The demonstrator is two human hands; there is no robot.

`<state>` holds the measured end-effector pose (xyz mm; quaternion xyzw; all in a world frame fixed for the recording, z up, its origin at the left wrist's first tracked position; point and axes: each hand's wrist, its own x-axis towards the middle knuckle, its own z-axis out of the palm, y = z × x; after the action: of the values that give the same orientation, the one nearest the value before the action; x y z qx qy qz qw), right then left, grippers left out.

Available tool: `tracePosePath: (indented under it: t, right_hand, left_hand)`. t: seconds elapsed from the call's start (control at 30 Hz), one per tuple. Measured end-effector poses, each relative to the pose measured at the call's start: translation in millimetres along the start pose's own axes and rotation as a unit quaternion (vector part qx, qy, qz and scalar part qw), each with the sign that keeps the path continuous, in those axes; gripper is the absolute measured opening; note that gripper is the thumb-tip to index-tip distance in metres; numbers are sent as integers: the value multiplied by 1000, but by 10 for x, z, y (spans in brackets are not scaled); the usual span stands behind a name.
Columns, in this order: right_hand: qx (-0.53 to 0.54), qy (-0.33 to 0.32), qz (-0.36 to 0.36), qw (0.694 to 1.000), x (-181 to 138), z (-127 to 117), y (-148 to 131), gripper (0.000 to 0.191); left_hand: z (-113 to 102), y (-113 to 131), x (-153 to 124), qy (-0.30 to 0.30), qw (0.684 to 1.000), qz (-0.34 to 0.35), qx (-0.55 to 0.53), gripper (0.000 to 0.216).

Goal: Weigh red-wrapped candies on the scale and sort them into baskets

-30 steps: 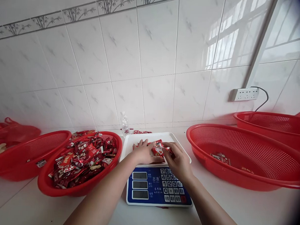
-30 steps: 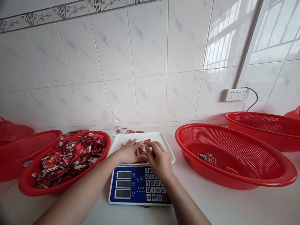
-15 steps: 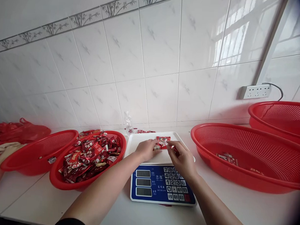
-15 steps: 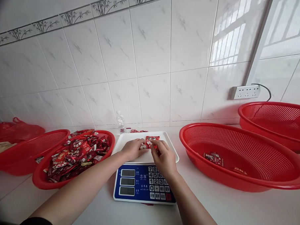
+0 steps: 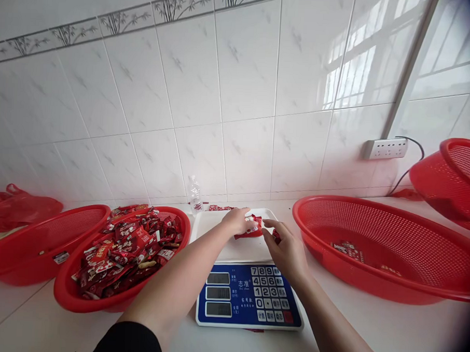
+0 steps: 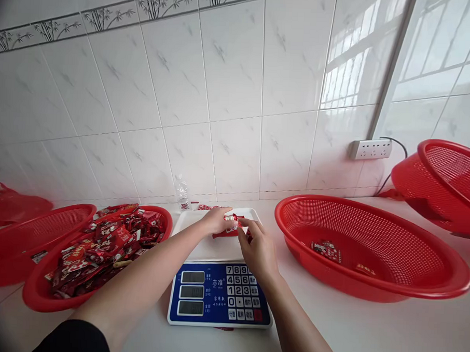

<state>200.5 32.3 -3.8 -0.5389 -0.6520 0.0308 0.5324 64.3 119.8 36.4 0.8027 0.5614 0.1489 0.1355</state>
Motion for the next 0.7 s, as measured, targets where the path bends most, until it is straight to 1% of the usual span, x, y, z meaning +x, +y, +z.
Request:
tracePosePath:
  t: [0.07,0.17,0.27,0.33,0.43,0.53,0.63,0.7]
  right_hand:
    - [-27,-17,10,999,18,-8,19,29]
    - [-59,-38,21,997,32,-13,39,32]
    - [-81,-54,27,995,36,-8,44,33]
    - [-90,-64,27,994,33,-4,35,33]
    - [-92,-77,19,993,15,-7,6,33]
    - [-77,-72,4,994,-10,-18,-25,34]
    - [-51,-54,5,997,-28,-24,-35,35]
    - [-40,-48,9,998,-33,-21,-34,36]
  left_hand:
    - [-9,55,34,-34,999,-13,9,64]
    - [-35,82,36,-60,998,-26,18,61]
    - [-40,59,15,-62,997,-39,18,48]
    - [-30,40,-5,-54,998,-43,12,38]
    - [-50,29,-53,-21,999,-33,-6,28]
    - [-187,-13,-135,28,998,-19,-44,27]
    - [-479,-182,-249,87,992,-27,-84,32]
    - [-747,-392,-353,136,985,-46,-93,33]
